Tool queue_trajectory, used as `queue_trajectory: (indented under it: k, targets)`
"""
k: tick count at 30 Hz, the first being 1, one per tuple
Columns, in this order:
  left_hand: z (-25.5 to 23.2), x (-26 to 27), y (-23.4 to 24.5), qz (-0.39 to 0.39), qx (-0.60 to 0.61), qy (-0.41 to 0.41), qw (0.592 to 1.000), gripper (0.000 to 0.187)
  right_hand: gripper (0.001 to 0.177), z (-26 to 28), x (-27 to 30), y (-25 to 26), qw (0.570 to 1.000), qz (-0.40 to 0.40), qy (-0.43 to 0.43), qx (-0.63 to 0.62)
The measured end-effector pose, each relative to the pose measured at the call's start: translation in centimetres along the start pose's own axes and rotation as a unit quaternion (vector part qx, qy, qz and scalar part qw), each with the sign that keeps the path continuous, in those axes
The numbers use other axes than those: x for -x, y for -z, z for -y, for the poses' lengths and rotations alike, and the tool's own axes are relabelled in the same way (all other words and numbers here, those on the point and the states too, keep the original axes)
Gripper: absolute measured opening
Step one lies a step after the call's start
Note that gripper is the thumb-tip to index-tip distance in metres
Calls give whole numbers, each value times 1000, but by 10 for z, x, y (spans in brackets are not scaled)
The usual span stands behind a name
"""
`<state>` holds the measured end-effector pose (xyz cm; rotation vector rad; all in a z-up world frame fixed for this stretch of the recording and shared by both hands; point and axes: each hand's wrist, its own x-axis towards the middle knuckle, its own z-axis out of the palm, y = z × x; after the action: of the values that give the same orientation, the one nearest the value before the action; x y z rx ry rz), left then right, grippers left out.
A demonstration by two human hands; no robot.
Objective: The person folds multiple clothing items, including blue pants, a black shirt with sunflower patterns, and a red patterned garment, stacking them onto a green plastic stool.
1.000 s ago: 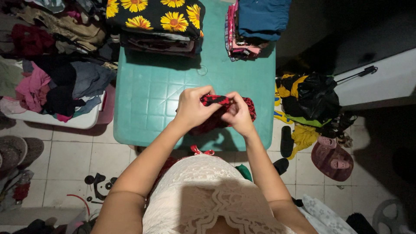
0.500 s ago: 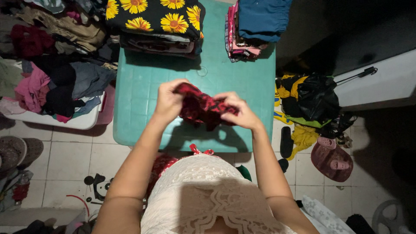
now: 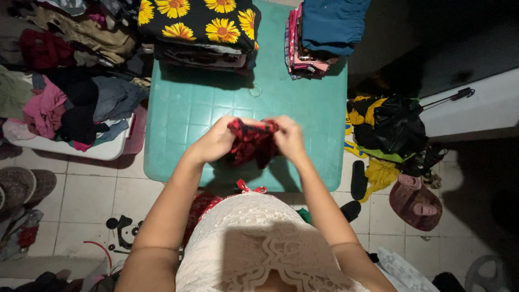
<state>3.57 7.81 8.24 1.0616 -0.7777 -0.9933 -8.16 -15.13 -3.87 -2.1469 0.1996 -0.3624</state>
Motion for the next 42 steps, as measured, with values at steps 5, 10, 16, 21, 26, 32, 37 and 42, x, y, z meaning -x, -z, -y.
queue_trajectory:
  k: [5, 10, 16, 21, 26, 32, 37, 42]
  targets:
    - [-62, 3, -39, 161, -262, 4, 952, 39, 30, 28, -26, 42, 984, -156, 20, -79]
    - [-33, 5, -77, 243, -325, -42, 913, 44, 16, 52, -37, 64, 956, -118, 75, -259]
    - [47, -6, -35, 52, -201, 31, 978, 24, 20, 79, -37, 93, 836, -24, -19, -548]
    - [158, -25, 42, -351, -7, 42, 936, 23, 12, 98, -37, 106, 784, 53, -11, -619]
    - [205, -23, 34, -357, 167, 222, 892, 45, 19, 128, -44, 106, 835, 21, 10, -550]
    - [190, -17, 28, -196, 380, 206, 880, 49, 27, 127, -40, 119, 855, -5, -24, -518]
    - [141, 31, 106, -220, -50, 278, 934, 43, 19, 51, -28, 162, 908, 39, -52, -413]
    - [80, 62, 150, -236, 170, 26, 956, 47, 31, 37, -16, 165, 904, 27, -88, -418]
